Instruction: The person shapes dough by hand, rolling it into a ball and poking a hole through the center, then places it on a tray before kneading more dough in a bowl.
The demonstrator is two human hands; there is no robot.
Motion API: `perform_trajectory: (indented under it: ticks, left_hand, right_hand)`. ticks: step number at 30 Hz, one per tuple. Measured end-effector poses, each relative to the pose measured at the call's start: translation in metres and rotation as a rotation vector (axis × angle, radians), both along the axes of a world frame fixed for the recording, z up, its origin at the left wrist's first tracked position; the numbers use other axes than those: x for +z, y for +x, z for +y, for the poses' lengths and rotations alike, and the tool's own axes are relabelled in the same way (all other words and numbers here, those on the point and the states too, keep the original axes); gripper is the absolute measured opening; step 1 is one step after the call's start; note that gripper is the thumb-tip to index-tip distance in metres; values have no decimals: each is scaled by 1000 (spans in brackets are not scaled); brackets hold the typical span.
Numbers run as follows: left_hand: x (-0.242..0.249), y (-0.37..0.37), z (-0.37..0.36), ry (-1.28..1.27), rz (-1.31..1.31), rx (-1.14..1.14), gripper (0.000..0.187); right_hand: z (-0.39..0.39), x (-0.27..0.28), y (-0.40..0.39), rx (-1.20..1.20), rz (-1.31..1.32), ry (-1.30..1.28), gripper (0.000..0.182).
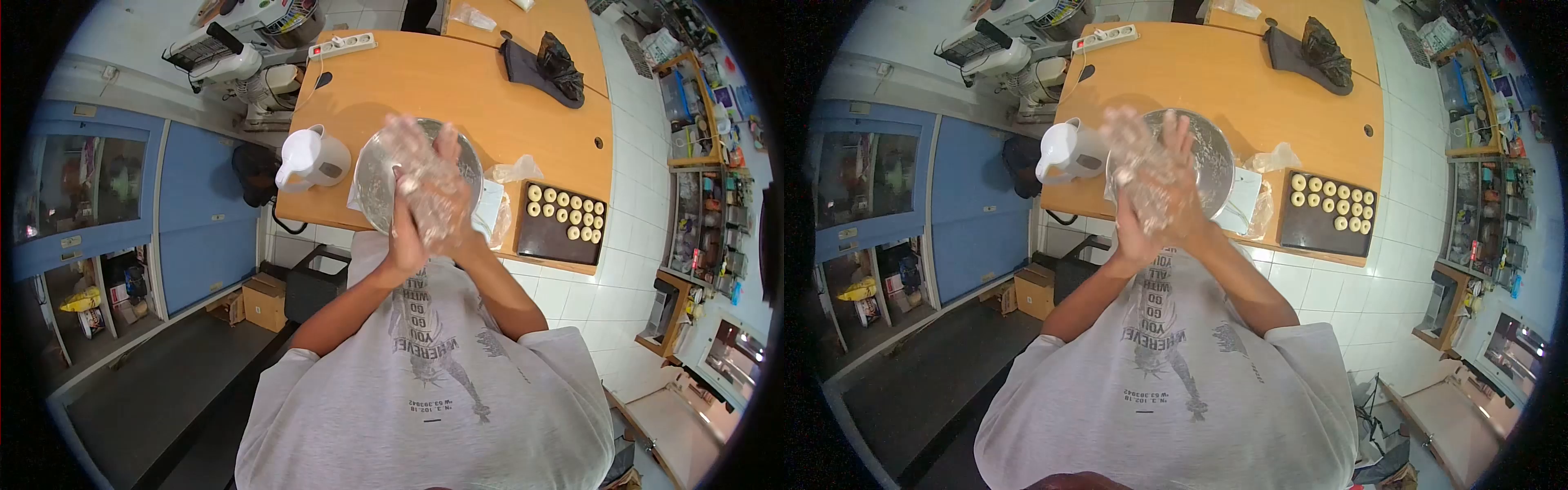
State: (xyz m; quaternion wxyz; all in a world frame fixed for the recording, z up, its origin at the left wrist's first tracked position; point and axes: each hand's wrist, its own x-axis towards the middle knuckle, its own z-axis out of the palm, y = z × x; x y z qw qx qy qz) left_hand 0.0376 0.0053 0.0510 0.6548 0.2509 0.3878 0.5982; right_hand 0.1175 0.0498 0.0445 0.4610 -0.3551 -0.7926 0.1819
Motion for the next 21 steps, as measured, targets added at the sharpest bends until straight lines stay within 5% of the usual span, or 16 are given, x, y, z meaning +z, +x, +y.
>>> perform_trajectory:
  ticks: [2, 3, 5, 6, 7, 9, 10, 13, 15, 17, 18, 19, 21]
  left_hand:
    - [13, -23, 4, -38, -301, -146, 81]
    - [14, -21, 13, -35, -301, -147, 81]
    - [14, -14, 28, 360, -20, -11, 84]
    - [-47, -29, 7, 570, -498, -198, 85]
    - [-41, -26, 0, 570, -496, -199, 85]
    - [-15, -18, -7, 114, 46, -135, 81]
    - [-2, -18, -3, 113, -169, -175, 77]
    - [37, -10, 21, 191, -253, -7, 76]
    - [3, -12, 14, 232, -134, -16, 75]
    - [-2, -6, 5, 554, -114, -185, 74]
    - [6, -16, -7, 195, 162, -188, 72]
    - [11, -19, -5, 195, 164, -188, 72]
    - [25, -20, 10, 247, -142, -111, 71]
  right_hand:
    - [-4, 0, -4, -89, 25, -7, 48]
    - [-13, -5, -12, -90, 25, -5, 48]
    - [-32, -15, -26, 102, 226, -202, 49]
    - [-29, -8, -24, 122, 199, -184, 50]
    - [-22, -1, -20, 121, 201, -184, 50]
    - [-7, 8, -11, -77, 99, -97, 52]
    - [-6, 3, -6, -94, 151, -70, 55]
    - [-29, -19, -23, -29, 32, -71, 56]
    - [-29, -12, -22, 15, 100, -54, 56]
    - [-15, 3, -16, -73, 32, -177, 54]
    - [-8, 9, -4, -17, 126, -61, 56]
    - [-10, 5, -8, -16, 128, -61, 56]
    - [-16, -13, -19, -108, 28, -57, 59]
